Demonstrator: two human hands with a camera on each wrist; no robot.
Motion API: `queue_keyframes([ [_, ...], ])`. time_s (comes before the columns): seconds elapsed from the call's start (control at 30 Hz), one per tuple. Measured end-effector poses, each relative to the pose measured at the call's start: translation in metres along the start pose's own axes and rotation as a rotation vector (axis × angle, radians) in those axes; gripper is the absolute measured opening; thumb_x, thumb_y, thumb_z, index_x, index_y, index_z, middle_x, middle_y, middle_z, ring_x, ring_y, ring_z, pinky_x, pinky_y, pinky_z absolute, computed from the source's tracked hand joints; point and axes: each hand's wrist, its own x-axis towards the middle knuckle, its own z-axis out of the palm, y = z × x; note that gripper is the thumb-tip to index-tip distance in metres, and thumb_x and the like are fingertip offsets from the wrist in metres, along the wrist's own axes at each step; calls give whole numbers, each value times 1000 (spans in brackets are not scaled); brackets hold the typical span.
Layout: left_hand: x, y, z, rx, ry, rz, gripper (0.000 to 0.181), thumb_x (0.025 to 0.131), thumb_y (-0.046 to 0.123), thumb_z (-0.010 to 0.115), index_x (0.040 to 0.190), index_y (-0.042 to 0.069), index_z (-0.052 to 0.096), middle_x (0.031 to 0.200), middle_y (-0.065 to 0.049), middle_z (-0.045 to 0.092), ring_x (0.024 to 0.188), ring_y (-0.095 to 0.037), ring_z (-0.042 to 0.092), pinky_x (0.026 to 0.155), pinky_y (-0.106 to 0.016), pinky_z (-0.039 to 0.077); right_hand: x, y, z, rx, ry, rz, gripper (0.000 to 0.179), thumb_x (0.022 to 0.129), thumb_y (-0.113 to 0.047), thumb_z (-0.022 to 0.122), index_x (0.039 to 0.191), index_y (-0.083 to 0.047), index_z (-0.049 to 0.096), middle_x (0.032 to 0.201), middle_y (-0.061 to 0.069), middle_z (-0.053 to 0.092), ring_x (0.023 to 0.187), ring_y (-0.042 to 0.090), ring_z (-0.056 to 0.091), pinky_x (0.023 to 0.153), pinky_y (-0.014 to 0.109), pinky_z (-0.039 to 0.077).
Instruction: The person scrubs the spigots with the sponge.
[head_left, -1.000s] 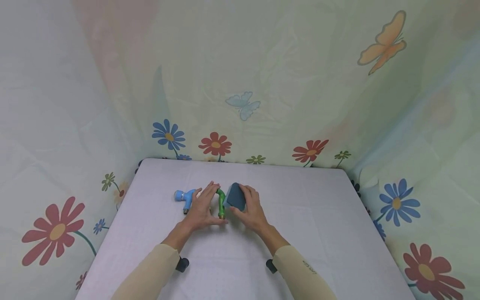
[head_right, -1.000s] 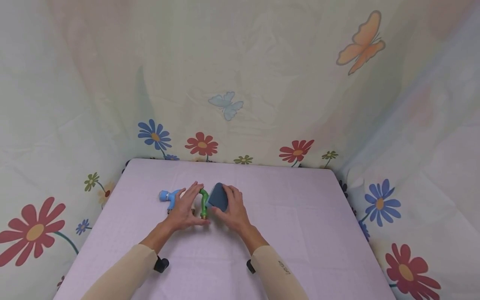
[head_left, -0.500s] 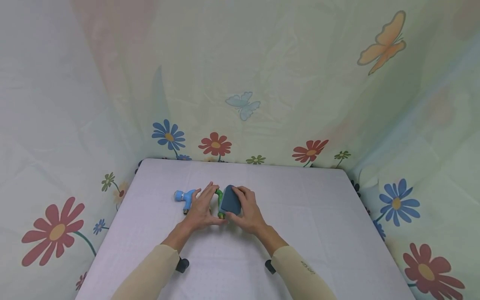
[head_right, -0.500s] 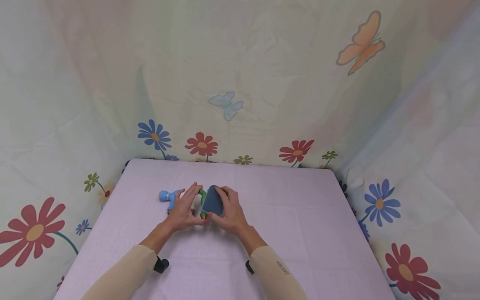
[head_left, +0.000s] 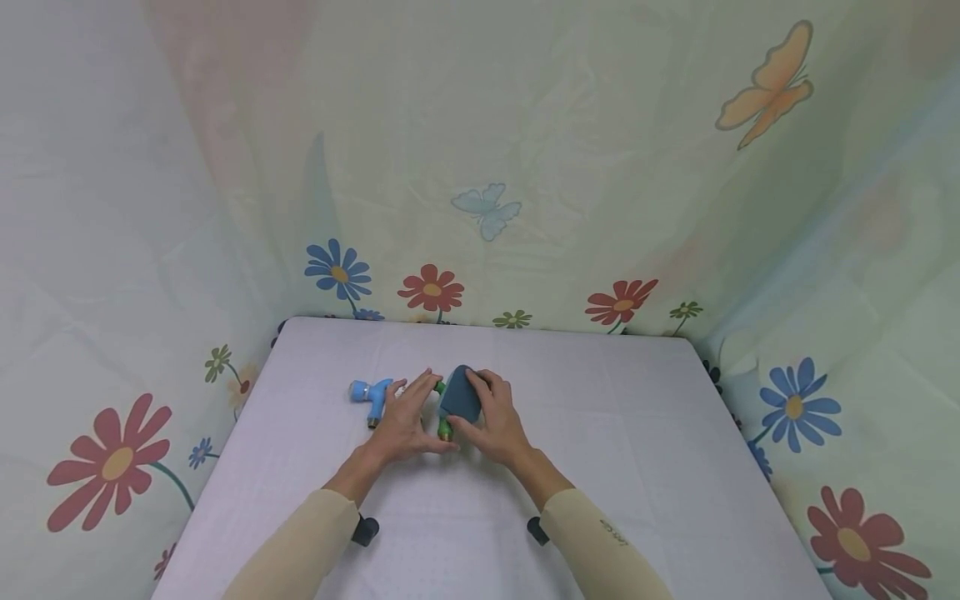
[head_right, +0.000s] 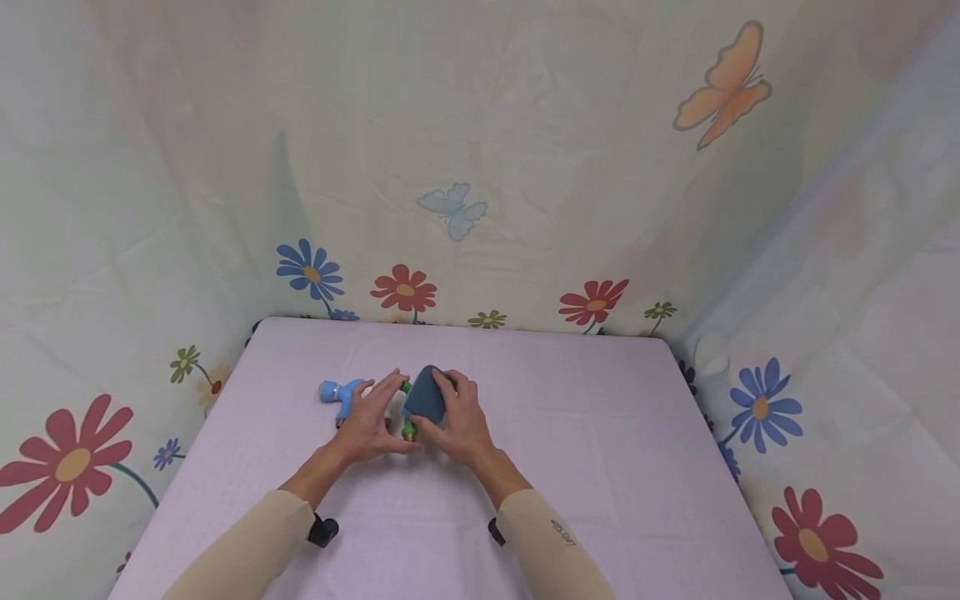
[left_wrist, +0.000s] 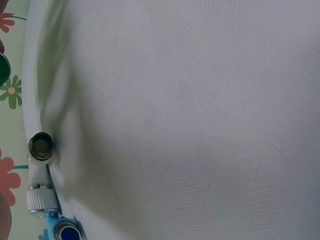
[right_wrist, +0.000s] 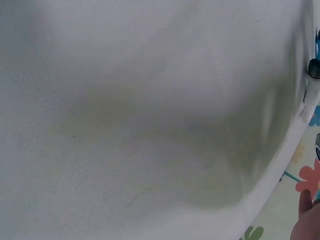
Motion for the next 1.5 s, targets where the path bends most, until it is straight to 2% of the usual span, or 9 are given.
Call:
queue_keyframes([
  [0.4,0,5,-1,11,-21,-7,118,65,72,88,159,20,39,167,-5,40,158,-21,30,126,-58,21,5,-2,-3,-28,16,121,89,92,-61,69,163,-23,33,161,13,35,144,35,40,112,55,49],
  [0.8,0,7,1,3,-30,-17,115,65,61,94,158,19,41,166,-5,41,158,-22,30,127,-59,20,8,-4,-4,-19,47,150,87,92,-60,68,161,-19,36,159,15,36,142,35,40,110,54,50],
  [1.03,0,8,1,-8,-20,-7,115,65,60,94,156,12,43,165,-6,43,158,-23,31,126,-60,20,11,-3,-4,-41,61,182,85,93,-60,67,161,-18,37,158,15,37,140,34,41,107,53,53],
  [1.27,-1,9,1,-6,-27,-8,113,65,61,94,156,18,43,165,-4,42,159,-22,29,126,-59,21,12,-1,-3,-68,69,219,87,93,-62,66,162,-18,37,158,16,37,140,35,42,108,53,52],
  [1.5,-3,10,2,12,-6,37,111,64,67,91,154,22,44,163,0,46,157,-21,32,124,-58,24,12,3,-2,-74,69,272,88,92,-64,64,161,-17,38,158,16,37,138,35,41,106,52,53],
])
